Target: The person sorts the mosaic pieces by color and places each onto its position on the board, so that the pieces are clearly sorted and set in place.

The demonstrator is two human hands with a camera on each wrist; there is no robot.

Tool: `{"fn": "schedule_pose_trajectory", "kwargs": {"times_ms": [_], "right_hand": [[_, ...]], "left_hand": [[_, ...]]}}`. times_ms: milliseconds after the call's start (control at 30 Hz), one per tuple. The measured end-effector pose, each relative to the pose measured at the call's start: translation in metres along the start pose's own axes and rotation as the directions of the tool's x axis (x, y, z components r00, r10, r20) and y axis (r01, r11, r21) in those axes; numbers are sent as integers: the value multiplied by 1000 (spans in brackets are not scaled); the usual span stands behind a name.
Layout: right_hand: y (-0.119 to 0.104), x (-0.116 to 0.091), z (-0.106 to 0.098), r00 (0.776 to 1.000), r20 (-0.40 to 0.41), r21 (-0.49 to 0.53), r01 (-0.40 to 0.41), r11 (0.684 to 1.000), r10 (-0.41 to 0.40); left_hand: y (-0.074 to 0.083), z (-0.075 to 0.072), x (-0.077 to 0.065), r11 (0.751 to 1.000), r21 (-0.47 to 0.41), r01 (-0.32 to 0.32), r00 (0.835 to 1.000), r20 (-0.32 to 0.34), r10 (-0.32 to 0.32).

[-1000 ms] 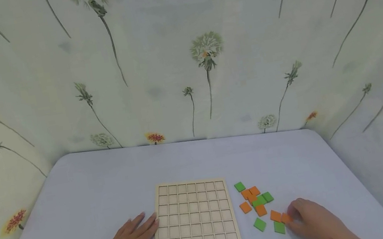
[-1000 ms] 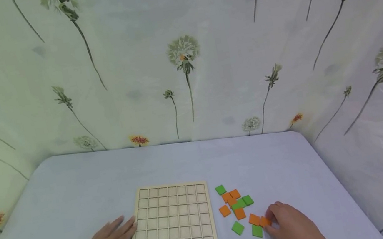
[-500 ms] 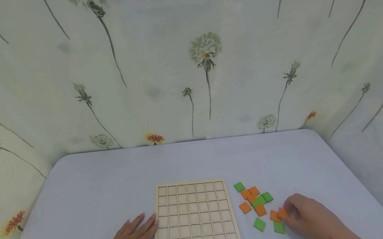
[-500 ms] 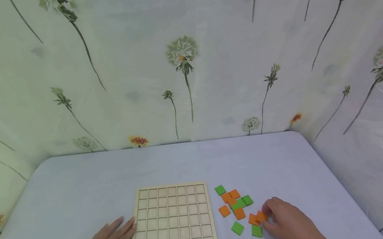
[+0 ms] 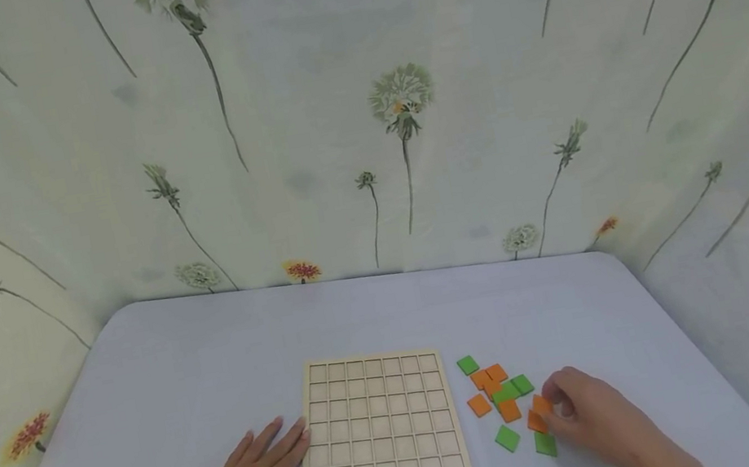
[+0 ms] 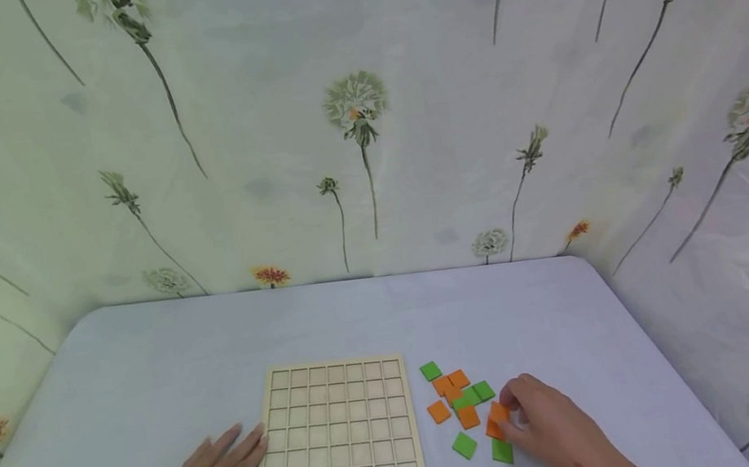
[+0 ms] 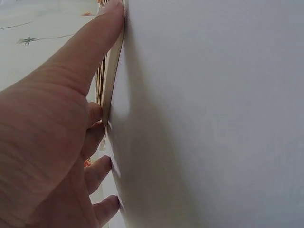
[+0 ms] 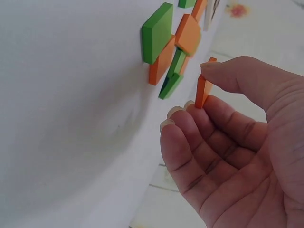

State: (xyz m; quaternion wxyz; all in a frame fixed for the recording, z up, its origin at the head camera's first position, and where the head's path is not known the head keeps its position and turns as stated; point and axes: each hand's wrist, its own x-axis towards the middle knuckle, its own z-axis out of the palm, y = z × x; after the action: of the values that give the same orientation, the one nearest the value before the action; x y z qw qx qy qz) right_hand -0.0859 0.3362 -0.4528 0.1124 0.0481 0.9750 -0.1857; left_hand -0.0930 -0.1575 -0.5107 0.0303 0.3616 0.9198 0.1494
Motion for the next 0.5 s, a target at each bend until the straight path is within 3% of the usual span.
{"fn": "schedule_pose_trajectory", "kwargs": {"times_ms": [233, 500], "right_hand": [[-8, 2, -1, 1000, 2, 11, 8, 1000, -8], [-19, 3, -1, 991, -56, 19, 122, 992, -121]], "left_hand": [[0, 1, -2, 999, 25, -22, 999, -45, 23], [0, 0, -2, 999, -33, 12, 1000, -16, -12]]}}
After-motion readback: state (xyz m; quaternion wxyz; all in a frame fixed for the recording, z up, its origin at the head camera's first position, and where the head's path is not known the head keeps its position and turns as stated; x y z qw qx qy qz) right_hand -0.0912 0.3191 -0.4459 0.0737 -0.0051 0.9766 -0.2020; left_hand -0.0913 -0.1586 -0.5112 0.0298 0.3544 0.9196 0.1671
